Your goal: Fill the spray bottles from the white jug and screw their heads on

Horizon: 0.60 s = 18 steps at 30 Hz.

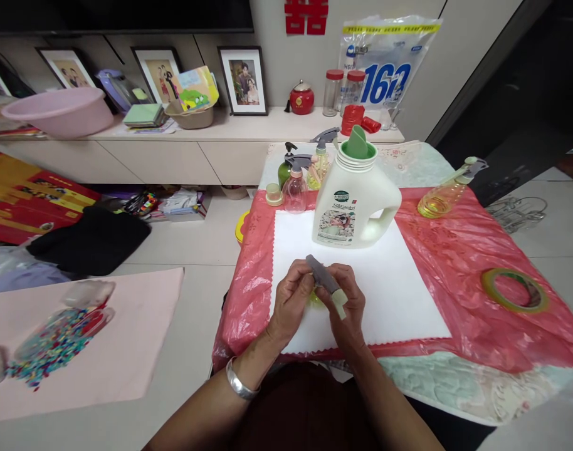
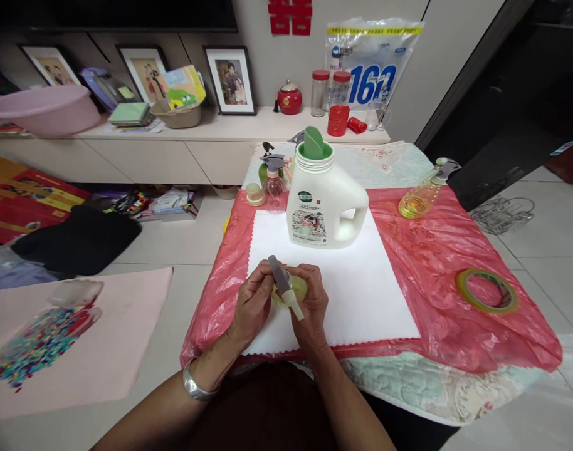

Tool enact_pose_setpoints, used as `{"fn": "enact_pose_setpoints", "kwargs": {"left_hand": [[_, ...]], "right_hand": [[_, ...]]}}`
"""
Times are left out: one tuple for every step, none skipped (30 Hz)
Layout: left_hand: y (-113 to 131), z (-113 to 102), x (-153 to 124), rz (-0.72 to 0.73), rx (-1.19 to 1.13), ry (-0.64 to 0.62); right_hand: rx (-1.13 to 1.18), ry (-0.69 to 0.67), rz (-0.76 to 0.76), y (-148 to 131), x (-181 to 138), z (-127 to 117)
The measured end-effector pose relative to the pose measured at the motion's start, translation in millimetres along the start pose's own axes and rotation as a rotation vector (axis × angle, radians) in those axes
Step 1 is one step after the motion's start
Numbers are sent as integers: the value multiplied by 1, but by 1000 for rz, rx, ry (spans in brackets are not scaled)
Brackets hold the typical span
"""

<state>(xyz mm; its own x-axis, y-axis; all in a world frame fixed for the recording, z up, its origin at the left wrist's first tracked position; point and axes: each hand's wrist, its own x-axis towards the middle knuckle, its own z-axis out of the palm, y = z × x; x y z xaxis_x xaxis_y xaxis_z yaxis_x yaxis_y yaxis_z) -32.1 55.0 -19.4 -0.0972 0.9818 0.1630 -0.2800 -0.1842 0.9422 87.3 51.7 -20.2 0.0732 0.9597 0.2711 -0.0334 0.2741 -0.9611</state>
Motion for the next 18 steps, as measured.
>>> {"fn": "enact_pose_setpoints", "kwargs": {"left_hand": [[0,-1,0,-13,-12,-22],[0,-3,1,-29,-30,-40],[0,-4,1,-47,-52,-53],[0,-5,2,-67,-78,-61],[-1,-5,3,-87,-109,-64],[-1,-5,4,-101,-145,-63],[-1,-4,4,-109,-181,-55],[-1,-4,5,-111,-210,-44],[-1,-3,5,-105,-226,-33],[-1,-2,5,-93,-231,-24],[-1,-1,5,-76,-221,-18],[-1,-1,5,-58,-198,-16],[0,-1,5,-40,-168,-13],[0,0,5,-28,-139,-9],[0,0,5,-25,-119,-4],[-1,0,4,-30,-111,3],[-1,0,3,-39,-110,9],[-1,0,3,-46,-112,15]], "right_hand": [[1,6,-10,0,0,1],[5,11,-15,0,-1,1],[11,14,-15,1,-1,1],[18,9,-11,2,-1,1],[23,-8,-8,3,-2,-1],[27,-38,-7,4,-2,-3],[31,-78,-6,5,-1,-5],[37,-122,-4,5,-1,-8],[43,-161,4,6,-1,-11],[51,-190,18,7,0,-14],[58,-205,37,7,1,-16],[66,-207,55,7,3,-17],[71,-199,66,8,4,-18],[75,-187,68,8,5,-18],[82,-175,63,8,7,-18],[93,-164,54,8,8,-17],[107,-151,46,9,8,-16],[121,-139,40,10,9,-14]]}}
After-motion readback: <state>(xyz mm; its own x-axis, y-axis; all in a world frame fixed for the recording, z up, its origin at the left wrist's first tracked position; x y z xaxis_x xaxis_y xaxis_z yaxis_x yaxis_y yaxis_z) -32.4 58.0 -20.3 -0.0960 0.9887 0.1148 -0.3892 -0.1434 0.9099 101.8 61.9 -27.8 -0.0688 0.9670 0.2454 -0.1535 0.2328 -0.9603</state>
